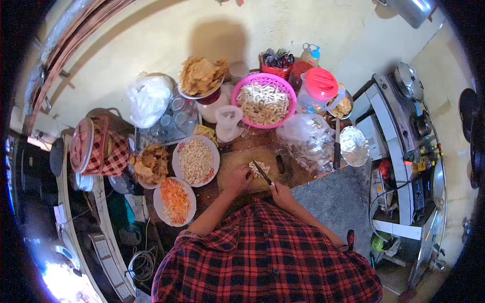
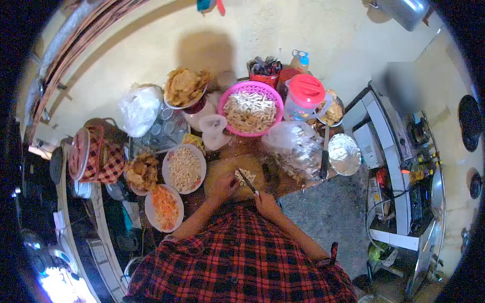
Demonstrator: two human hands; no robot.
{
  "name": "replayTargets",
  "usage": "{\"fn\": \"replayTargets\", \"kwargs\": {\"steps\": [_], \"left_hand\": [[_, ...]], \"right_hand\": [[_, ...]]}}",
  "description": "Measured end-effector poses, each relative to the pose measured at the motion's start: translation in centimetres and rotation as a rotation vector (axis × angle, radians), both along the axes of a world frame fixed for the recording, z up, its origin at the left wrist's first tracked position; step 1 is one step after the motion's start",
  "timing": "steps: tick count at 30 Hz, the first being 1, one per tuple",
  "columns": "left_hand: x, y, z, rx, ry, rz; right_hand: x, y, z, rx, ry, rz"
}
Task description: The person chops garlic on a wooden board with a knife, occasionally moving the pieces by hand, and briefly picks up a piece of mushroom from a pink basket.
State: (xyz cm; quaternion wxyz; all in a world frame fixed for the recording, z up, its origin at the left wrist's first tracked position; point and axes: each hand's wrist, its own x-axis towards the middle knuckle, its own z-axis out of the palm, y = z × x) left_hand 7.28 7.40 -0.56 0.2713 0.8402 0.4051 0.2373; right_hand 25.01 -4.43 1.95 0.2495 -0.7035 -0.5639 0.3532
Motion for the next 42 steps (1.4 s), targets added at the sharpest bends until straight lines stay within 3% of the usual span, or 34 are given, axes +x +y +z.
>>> {"fn": "replayTargets", "kwargs": {"steps": [2,5,7,9,13,15,17,19,20,24,27,29,31,35,37,38,40,42], "left_hand": [[1.2,0.9,0.9,-0.107,0.042,-0.006],[3.4,3.7,4.1,-0.054,-0.055,0.066],[5.8,7.3,6.7,0.159,-0.191,0.142],[8.0,10.6,8.5,0.093,-0.160,0.150],[11.7,17.6,6.7,0.304,-0.226,0.080],[13.0,20.1,5.4,0.286,0.027,0.092],[13.6,21.7,5.3,0.255,-0.006,-0.002],[13.9,22.7,4.9,0.135,0.160,-0.046],[13.9,24.7,0.9,0.169,0.292,0.004],[13.5,22.5,2.1,0.336,0.081,0.077],[12.1,18.6,5.7,0.189,-0.077,0.171],[9.9,14.4,6.6,0.036,-0.319,0.135],[7.0,10.4,7.7,0.084,-0.230,0.159],[0.2,5.2,2.0,0.104,-0.185,0.233],[-1.9,3.2,1.8,-0.063,-0.295,0.347],[-3.2,1.8,1.9,-0.098,-0.162,0.346],[-4.5,0.2,0.9,-0.019,-0.130,0.280],[-5.3,-1.0,0.6,0.058,-0.098,0.210]], "right_hand": [[1.1,0.3,0.8,0.014,0.019,-0.026],[2.6,0.4,0.5,0.021,0.035,-0.067],[3.5,0.4,0.4,0.034,0.018,-0.061],[4.3,0.7,0.8,0.010,0.002,-0.070],[5.8,0.8,1.4,0.032,-0.006,-0.070],[6.4,1.0,1.4,0.006,-0.001,-0.094],[7.0,0.9,1.4,-0.024,0.003,-0.115],[7.5,0.8,1.2,-0.063,0.053,-0.111],[7.6,0.8,1.3,-0.069,0.055,-0.115],[7.7,1.2,2.2,-0.120,0.037,-0.107],[7.3,1.6,1.3,-0.104,0.052,-0.048],[6.7,1.7,1.1,-0.085,0.059,0.014],[5.8,2.4,2.0,-0.166,0.069,0.162],[3.3,2.6,0.6,-0.160,0.038,0.348],[2.1,2.4,-0.8,-0.097,0.017,0.367],[1.7,2.2,-1.4,-0.098,0.019,0.383],[1.0,2.3,-1.5,-0.240,-0.111,0.288],[0.6,1.5,-1.7,-0.191,-0.146,0.227]]}}
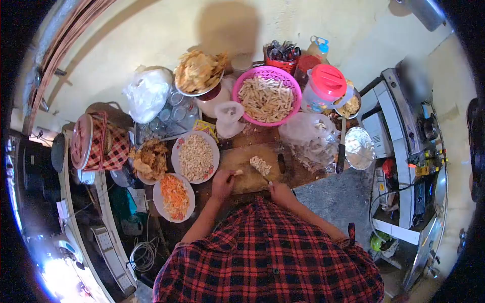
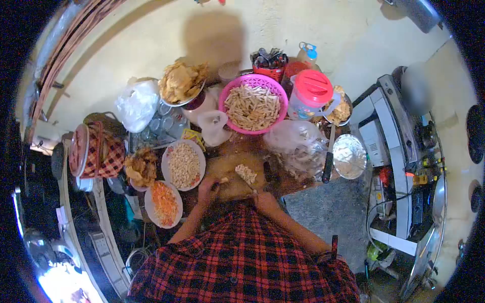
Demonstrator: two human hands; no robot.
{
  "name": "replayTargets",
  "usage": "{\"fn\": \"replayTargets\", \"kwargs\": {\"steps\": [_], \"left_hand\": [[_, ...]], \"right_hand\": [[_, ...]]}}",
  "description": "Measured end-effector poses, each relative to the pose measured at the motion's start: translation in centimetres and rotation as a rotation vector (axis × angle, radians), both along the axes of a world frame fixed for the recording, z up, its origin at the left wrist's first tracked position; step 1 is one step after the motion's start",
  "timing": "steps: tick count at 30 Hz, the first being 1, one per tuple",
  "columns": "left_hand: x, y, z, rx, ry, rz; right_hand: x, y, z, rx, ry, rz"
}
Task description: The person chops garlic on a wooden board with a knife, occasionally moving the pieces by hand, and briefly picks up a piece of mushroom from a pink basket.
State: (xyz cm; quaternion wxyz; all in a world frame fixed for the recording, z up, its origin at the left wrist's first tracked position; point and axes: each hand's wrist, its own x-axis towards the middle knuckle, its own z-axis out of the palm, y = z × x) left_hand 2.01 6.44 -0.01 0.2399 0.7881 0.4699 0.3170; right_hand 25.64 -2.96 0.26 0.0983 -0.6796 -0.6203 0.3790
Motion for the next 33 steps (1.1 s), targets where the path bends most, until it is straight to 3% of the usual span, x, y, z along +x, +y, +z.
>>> {"fn": "replayTargets", "kwargs": {"steps": [5,8,12,17,30,33], "left_hand": [[1.3,-1.9,2.3,-0.017,0.027,0.028],[1.4,-1.9,-0.6,0.001,0.037,-0.017],[2.8,-2.4,-0.5,-0.097,0.035,-0.017],[3.4,-2.5,-0.3,0.010,-0.011,-0.026],[3.5,-2.6,-0.2,-0.061,-0.010,0.020],[3.5,-2.6,-1.0,0.038,-0.016,0.032]], "right_hand": [[-1.4,-0.9,1.6,0.128,0.004,-0.102],[-2.3,-1.1,1.4,0.105,0.020,-0.112],[-3.1,-1.2,2.5,0.055,0.001,-0.140],[-3.4,-1.6,1.4,0.064,-0.078,-0.124],[-4.5,-1.7,2.8,0.022,-0.120,-0.118],[-4.8,-1.6,2.3,0.025,-0.135,-0.106]]}}
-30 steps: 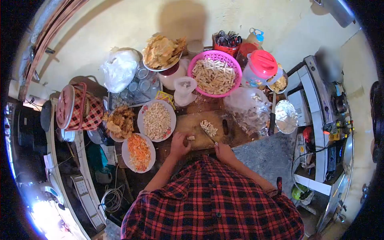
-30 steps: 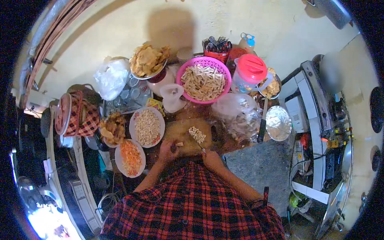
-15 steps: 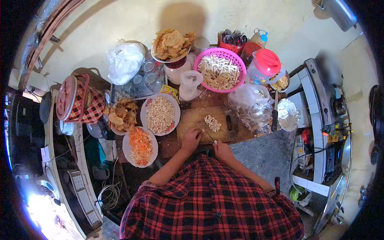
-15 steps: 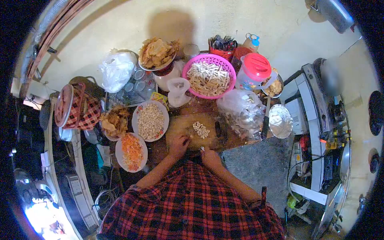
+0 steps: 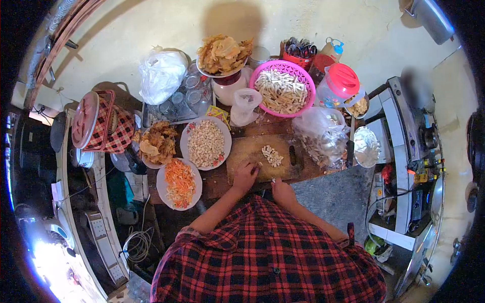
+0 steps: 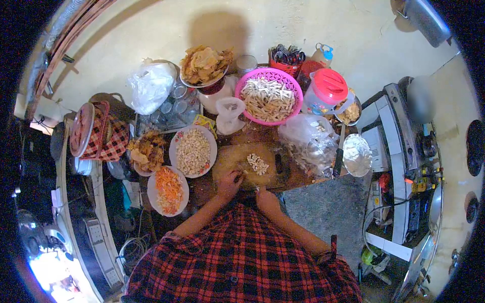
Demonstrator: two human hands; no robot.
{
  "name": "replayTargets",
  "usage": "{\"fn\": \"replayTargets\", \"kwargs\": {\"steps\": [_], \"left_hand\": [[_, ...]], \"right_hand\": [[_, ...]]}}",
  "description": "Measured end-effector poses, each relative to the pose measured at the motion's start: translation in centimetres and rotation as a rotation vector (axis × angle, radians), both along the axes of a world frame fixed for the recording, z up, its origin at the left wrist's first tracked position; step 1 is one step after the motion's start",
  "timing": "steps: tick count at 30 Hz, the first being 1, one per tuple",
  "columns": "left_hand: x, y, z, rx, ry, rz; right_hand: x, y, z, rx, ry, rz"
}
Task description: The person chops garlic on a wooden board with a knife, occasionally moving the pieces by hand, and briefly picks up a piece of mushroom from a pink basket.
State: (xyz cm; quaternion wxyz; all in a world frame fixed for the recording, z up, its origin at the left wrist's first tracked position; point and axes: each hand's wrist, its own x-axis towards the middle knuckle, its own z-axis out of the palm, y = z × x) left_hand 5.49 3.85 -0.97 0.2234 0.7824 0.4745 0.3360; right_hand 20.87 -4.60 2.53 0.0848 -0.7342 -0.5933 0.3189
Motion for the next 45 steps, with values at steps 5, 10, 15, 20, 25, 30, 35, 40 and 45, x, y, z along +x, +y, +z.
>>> {"fn": "replayTargets", "kwargs": {"steps": [5,10,15,20,25,30,35,40,45], "left_hand": [[-0.2,0.2,0.0,-0.058,0.003,-0.025],[-0.2,0.1,1.0,-0.073,0.036,-0.018],[-0.2,-0.2,1.8,-0.089,-0.067,-0.017],[-0.8,-0.2,1.5,-0.031,-0.075,-0.044],[-0.8,-0.4,1.3,-0.068,-0.041,-0.048],[-0.6,-0.4,1.4,-0.165,-0.019,-0.033],[-0.7,-0.2,1.0,-0.196,-0.027,-0.032],[-0.8,-0.3,1.1,-0.133,-0.062,0.001],[-1.0,-0.4,0.8,-0.137,-0.070,0.020]], "right_hand": [[-0.4,0.6,-0.8,-0.014,-0.030,-0.020],[-0.7,1.2,-1.5,0.021,-0.040,0.012],[-0.5,0.1,-0.3,0.036,-0.008,-0.022],[-0.8,0.1,0.3,-0.028,0.002,-0.018],[-1.2,0.3,-1.0,-0.060,-0.055,-0.016],[-1.7,1.0,-1.3,-0.012,-0.054,-0.036],[-1.4,0.5,-1.3,-0.005,-0.062,-0.039],[-1.2,-0.3,-0.5,0.026,-0.021,-0.059],[-1.6,-0.1,-1.3,0.023,-0.022,-0.030]]}}
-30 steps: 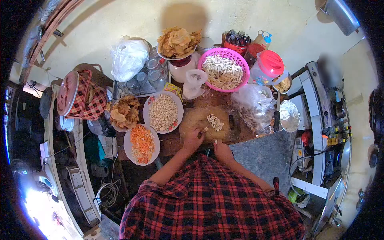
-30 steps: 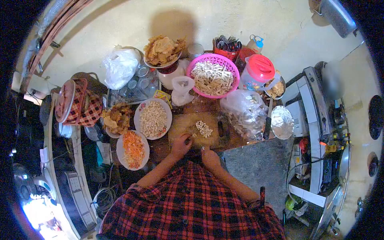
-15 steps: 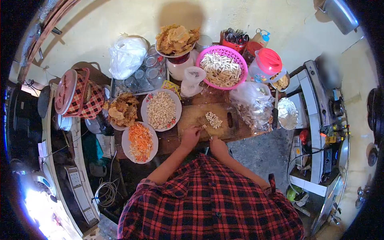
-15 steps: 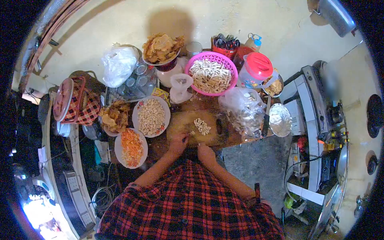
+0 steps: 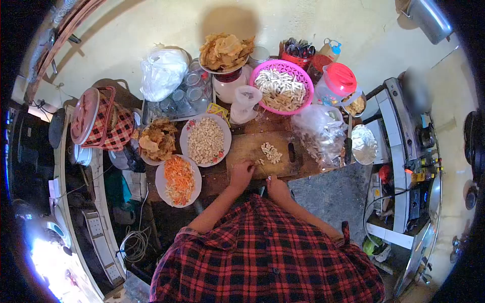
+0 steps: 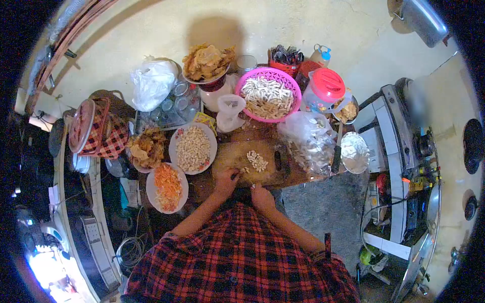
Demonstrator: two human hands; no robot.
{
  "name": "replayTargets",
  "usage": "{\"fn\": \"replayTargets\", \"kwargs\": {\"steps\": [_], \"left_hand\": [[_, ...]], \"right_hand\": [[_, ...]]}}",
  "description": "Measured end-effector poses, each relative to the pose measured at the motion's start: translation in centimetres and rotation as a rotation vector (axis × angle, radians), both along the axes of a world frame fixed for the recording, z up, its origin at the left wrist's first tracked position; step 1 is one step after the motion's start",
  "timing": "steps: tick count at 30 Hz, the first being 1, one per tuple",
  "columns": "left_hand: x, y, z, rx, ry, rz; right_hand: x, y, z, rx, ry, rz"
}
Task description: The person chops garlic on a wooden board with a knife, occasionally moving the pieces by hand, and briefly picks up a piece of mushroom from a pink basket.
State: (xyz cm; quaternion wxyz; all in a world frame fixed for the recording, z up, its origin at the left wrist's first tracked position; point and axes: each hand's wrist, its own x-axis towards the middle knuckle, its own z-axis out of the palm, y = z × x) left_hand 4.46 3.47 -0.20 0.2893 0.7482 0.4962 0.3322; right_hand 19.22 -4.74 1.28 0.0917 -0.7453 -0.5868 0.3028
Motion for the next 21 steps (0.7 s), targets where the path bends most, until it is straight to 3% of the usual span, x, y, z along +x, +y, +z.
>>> {"fn": "replayTargets", "kwargs": {"steps": [14,21], "left_hand": [[0.0,0.4,-1.2,-0.134,0.007,-0.010],[0.2,0.2,-1.0,-0.066,0.011,0.031]], "right_hand": [[-0.4,0.8,-0.6,-0.022,-0.032,-0.004],[0.3,-0.6,0.0,0.025,-0.005,-0.031]]}}
